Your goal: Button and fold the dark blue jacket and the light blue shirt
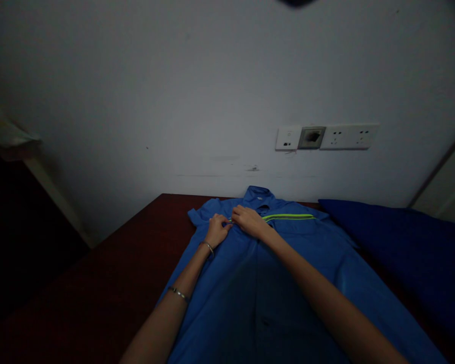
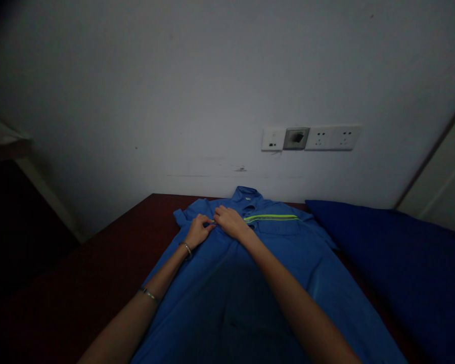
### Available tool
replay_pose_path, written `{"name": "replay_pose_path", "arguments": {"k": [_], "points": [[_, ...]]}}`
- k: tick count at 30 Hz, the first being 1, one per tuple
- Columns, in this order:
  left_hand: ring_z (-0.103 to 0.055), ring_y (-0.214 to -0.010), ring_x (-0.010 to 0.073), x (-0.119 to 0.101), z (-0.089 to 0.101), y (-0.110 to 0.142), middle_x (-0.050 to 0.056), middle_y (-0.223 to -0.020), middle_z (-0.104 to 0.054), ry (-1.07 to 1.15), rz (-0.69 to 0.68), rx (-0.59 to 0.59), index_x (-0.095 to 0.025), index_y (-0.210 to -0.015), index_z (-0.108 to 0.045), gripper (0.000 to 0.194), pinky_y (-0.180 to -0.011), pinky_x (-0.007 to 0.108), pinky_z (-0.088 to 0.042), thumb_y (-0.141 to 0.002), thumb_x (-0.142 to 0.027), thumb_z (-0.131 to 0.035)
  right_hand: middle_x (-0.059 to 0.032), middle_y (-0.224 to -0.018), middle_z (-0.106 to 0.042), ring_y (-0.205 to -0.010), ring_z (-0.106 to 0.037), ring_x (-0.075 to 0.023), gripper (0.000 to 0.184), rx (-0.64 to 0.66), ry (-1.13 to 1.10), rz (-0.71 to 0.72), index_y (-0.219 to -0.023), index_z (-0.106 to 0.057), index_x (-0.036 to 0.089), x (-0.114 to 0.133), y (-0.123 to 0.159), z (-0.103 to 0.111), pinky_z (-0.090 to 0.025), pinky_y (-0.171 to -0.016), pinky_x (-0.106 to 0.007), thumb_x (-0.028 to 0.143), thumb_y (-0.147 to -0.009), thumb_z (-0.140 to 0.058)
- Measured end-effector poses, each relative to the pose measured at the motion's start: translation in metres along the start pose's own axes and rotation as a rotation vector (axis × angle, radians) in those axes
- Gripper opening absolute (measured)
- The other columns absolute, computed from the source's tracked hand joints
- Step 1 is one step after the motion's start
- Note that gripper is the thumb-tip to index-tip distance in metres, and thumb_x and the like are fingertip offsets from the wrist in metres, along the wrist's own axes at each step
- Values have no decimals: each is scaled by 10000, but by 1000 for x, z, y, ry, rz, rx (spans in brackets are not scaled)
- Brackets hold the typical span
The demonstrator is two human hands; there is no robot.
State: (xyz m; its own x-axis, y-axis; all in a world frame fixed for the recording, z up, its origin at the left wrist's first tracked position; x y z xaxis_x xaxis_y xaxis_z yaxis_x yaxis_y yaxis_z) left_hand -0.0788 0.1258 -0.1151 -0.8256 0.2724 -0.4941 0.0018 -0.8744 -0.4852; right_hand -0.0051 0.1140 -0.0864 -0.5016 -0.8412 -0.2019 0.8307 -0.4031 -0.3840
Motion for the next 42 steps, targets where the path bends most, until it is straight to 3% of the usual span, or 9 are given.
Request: {"name": "replay_pose_path", "arguments": {"k": [10, 21, 34, 42], "points": [[-525, -777, 169, 7, -2, 0, 29, -731, -662, 53, -55, -46, -168, -719, -686, 31, -752, 302, -387, -694, -179, -699, -86, -982, -567, -926, -461, -195, 141, -31, -97, -91, -908, -572, 156, -10, 4, -11, -322, -773, -315, 178, -876, -437], [-525, -777, 162, 3, -1, 0, 19, -711, -643, 101, -83, -43, -165, -678, -663, 33, -760, 298, -404, -685, -156, -694, -31, -911, -596, -899, -479, -166, 69, -113, -469, -250, -853, -568, 183, -41, 10, -33, -317, -747, -290, 219, -849, -510], [-504, -835, 186, -13, -2, 0, 24, -728, -603, -50, -130, 19, -161, -664, -594, 50, -754, 319, -381, -677, -116, -614, -38, -874, -619, -915, -483, -182, 105, -24, -520, -347, -853, -606, 180, -49, 9, -47, -328, -773, -302, 234, -826, -520], [-462, -899, 204, -24, -2, 6, 46, -784, -579, -186, -218, 12, -162, -697, -582, 63, -785, 353, -336, -725, -117, -549, -44, -802, -662, -803, -554, -185, 156, 114, -639, -584, -758, -671, 167, -57, 10, -61, -367, -670, -258, 194, -761, -517]]}}
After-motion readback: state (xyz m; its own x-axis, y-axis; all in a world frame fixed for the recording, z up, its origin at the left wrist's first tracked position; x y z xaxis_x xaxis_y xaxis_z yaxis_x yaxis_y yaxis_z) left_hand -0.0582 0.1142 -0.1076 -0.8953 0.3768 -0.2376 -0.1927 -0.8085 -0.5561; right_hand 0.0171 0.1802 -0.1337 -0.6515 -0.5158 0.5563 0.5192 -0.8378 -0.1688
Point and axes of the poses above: each hand's wrist, its own y-axis away from the middle knuckle, its own z-axis out of the back of the hand, x = y × z, the point moved 10 cm from there along -y, towards the middle knuckle
